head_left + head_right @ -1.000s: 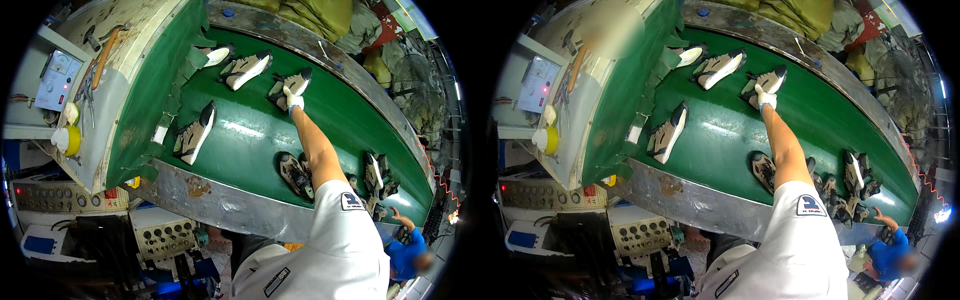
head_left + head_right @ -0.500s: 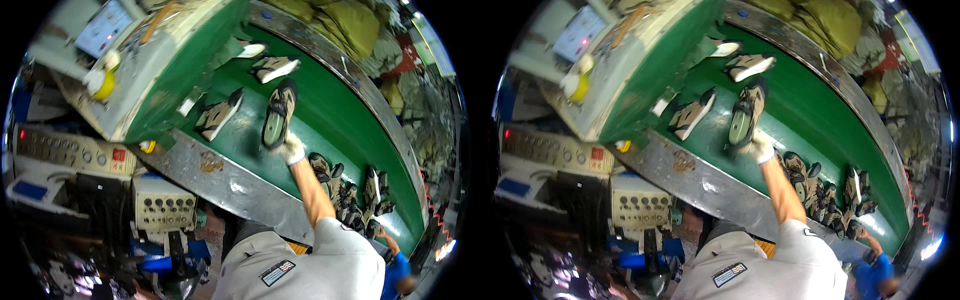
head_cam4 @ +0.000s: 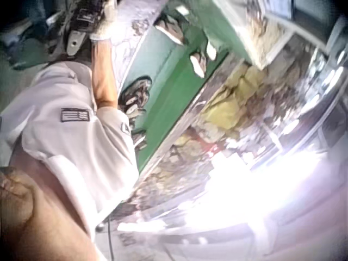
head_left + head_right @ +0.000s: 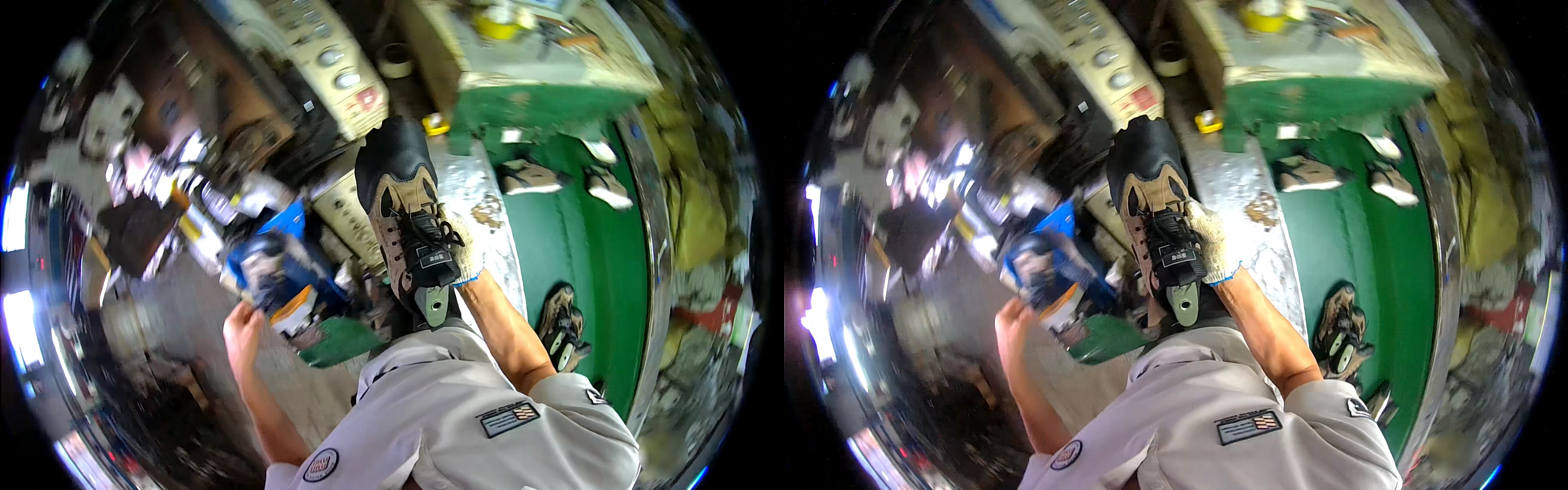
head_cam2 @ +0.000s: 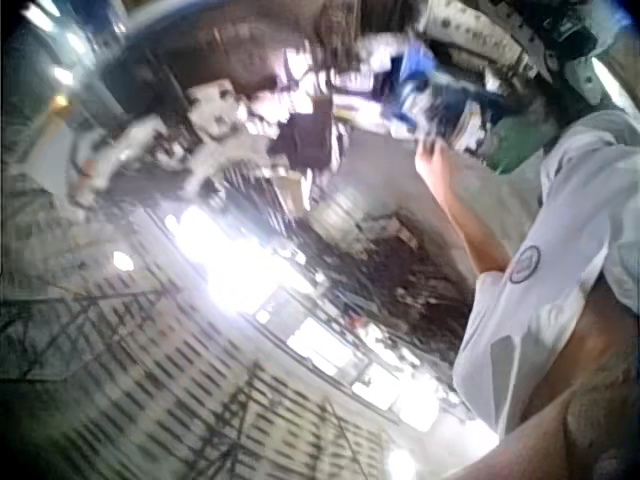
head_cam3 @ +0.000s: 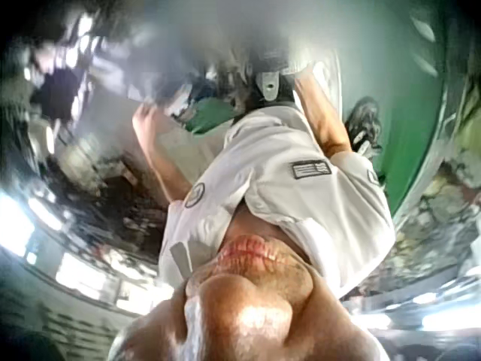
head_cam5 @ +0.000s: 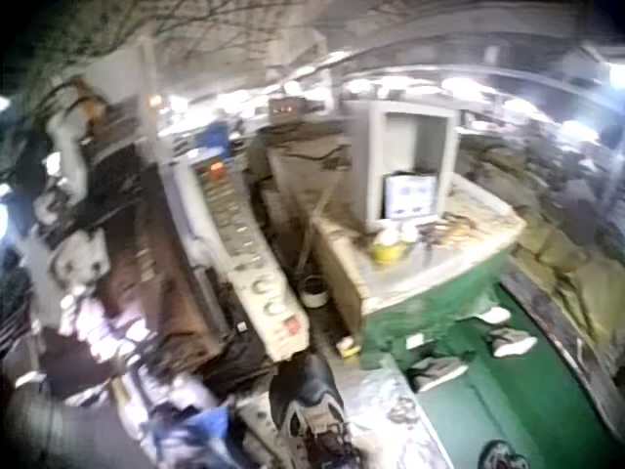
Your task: The person picks a shoe from a conveyor belt, fits it onto a machine mold to shape the upper, operates the machine controls, and then places the shoe back onto the conveyor.
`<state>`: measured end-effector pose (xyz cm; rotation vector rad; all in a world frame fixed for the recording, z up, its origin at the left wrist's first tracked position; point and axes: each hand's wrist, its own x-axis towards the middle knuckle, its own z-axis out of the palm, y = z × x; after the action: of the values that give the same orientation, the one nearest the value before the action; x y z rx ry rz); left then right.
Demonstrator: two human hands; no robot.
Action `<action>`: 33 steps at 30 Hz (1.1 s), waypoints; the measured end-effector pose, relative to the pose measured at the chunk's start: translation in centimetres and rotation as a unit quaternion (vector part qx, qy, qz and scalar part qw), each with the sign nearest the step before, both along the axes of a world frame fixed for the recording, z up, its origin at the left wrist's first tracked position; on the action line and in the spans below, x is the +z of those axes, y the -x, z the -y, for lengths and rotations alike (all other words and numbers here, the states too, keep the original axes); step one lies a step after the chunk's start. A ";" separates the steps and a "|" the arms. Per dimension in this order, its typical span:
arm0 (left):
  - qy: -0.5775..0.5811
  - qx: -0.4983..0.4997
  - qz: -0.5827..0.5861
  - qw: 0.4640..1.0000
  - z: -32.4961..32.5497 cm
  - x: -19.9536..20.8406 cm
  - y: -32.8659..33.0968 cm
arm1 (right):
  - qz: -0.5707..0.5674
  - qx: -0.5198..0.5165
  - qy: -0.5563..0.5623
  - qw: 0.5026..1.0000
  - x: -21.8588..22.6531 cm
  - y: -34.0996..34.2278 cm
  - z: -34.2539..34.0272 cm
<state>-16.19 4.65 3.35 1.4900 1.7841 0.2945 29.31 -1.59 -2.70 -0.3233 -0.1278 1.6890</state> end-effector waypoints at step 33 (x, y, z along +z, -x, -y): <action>-0.119 0.342 0.524 0.771 -10.5 -4.6 -4.0 | 0.221 0.080 0.112 0.965 1.3 25.6 -18.0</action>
<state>-12.20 15.13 -1.25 0.4655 1.2364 1.4443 3.66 16.39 -1.39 -0.8801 -0.3008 1.7697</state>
